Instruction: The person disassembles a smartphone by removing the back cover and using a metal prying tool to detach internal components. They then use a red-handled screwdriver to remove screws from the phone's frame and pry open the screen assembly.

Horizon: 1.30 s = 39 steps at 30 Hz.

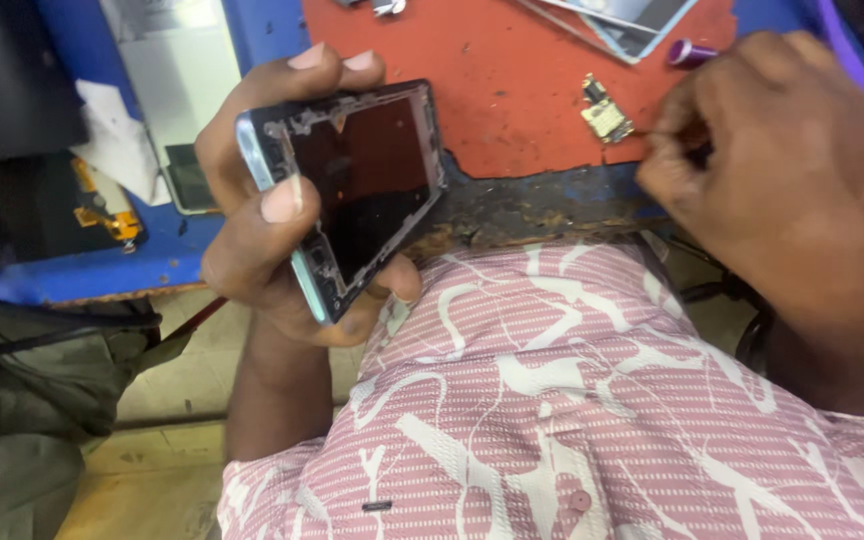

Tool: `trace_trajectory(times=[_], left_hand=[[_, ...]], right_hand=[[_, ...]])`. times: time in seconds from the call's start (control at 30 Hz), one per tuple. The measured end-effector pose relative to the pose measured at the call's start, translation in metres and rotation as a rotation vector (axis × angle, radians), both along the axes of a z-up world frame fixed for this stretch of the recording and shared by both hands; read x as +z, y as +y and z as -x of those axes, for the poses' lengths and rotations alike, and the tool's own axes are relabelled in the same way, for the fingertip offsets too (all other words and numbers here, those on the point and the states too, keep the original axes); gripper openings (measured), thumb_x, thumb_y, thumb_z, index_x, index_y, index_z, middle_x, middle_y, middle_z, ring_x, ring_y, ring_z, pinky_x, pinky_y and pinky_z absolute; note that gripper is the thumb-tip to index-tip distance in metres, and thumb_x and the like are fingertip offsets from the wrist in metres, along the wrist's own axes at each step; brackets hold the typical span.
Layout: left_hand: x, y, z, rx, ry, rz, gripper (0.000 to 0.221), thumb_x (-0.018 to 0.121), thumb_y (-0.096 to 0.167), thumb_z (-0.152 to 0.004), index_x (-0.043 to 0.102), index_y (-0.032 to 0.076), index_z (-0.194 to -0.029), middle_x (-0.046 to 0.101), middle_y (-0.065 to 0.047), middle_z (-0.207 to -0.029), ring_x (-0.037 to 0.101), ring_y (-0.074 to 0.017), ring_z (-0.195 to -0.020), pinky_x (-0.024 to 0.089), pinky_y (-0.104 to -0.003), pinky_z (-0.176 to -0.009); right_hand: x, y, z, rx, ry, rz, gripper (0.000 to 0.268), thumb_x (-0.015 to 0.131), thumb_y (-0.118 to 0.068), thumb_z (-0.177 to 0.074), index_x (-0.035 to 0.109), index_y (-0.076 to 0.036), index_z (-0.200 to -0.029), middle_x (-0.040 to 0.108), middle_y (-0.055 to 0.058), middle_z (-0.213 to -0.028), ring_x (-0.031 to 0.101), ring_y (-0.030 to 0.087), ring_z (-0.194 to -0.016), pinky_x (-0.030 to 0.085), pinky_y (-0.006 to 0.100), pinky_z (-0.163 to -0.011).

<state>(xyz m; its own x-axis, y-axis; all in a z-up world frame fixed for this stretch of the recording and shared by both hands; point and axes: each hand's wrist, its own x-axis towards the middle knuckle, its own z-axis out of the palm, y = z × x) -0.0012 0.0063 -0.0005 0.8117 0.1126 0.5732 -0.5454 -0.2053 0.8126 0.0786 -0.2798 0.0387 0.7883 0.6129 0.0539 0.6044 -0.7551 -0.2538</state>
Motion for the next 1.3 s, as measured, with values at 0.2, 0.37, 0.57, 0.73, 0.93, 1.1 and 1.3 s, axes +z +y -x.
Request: trace_trajectory(times=[0.2,0.37,0.57,0.73,0.93,1.1,1.3], left_hand=[[-0.001,0.008,0.002,0.003,0.034,0.020,0.063,0.077,0.041,-0.091,0.047,0.030,-0.146,0.045,-0.014,-0.151,0.060,-0.0272,-0.131,0.056,-0.038,-0.108],[0.004,0.016,0.003,-0.078,0.136,-0.051,0.065,0.079,0.039,-0.101,0.044,0.029,-0.155,0.037,-0.008,-0.159,0.053,-0.0218,-0.138,0.048,-0.034,-0.117],[0.006,0.017,0.009,-0.016,0.196,-0.119,0.069,0.079,0.044,-0.097,0.043,0.023,-0.153,0.037,-0.012,-0.156,0.052,-0.0248,-0.136,0.048,-0.035,-0.113],[0.004,0.018,0.011,-0.056,0.211,-0.081,0.066,0.078,0.043,-0.102,0.043,0.026,-0.156,0.032,-0.005,-0.158,0.049,-0.0198,-0.140,0.046,-0.031,-0.117],[0.007,0.020,0.015,-0.051,0.263,-0.147,0.060,0.074,0.048,-0.107,0.043,0.025,-0.152,0.028,-0.005,-0.160,0.048,-0.0183,-0.142,0.046,-0.029,-0.118],[0.008,0.018,0.014,-0.047,0.261,-0.148,0.056,0.072,0.048,-0.109,0.043,0.027,-0.151,0.029,-0.005,-0.159,0.048,-0.0163,-0.141,0.046,-0.028,-0.116],[0.009,0.018,0.014,-0.070,0.251,-0.148,0.052,0.072,0.045,-0.113,0.043,0.030,-0.154,0.029,-0.003,-0.159,0.048,-0.0153,-0.140,0.048,-0.027,-0.116]], right_hand=[[0.006,-0.003,-0.004,0.021,-0.021,-0.105,0.011,0.079,0.001,-0.091,0.069,-0.001,-0.096,0.065,0.013,-0.094,0.064,0.028,-0.088,0.050,0.039,-0.074],[0.011,0.043,-0.014,0.176,-0.042,-0.310,0.010,0.078,0.006,-0.095,0.072,0.002,-0.101,0.068,0.015,-0.095,0.066,0.027,-0.086,0.051,0.038,-0.073],[-0.009,0.083,-0.017,0.218,0.080,-0.463,0.008,0.076,0.010,-0.101,0.074,0.004,-0.106,0.070,0.014,-0.097,0.070,0.023,-0.085,0.051,0.032,-0.072],[-0.021,0.095,-0.020,0.226,0.146,-0.517,0.014,0.071,0.013,-0.098,0.074,0.005,-0.109,0.072,0.013,-0.096,0.071,0.020,-0.082,0.052,0.028,-0.070],[-0.027,0.096,-0.022,0.253,0.119,-0.518,0.016,0.069,0.013,-0.097,0.073,0.004,-0.109,0.073,0.013,-0.099,0.072,0.018,-0.084,0.054,0.025,-0.072],[-0.027,0.100,-0.023,0.261,0.086,-0.493,0.014,0.072,0.013,-0.095,0.074,0.005,-0.106,0.072,0.013,-0.095,0.071,0.019,-0.082,0.054,0.027,-0.069],[-0.021,0.102,-0.020,0.272,0.064,-0.457,0.017,0.074,0.011,-0.091,0.071,0.004,-0.106,0.069,0.013,-0.097,0.070,0.023,-0.085,0.054,0.032,-0.071]])
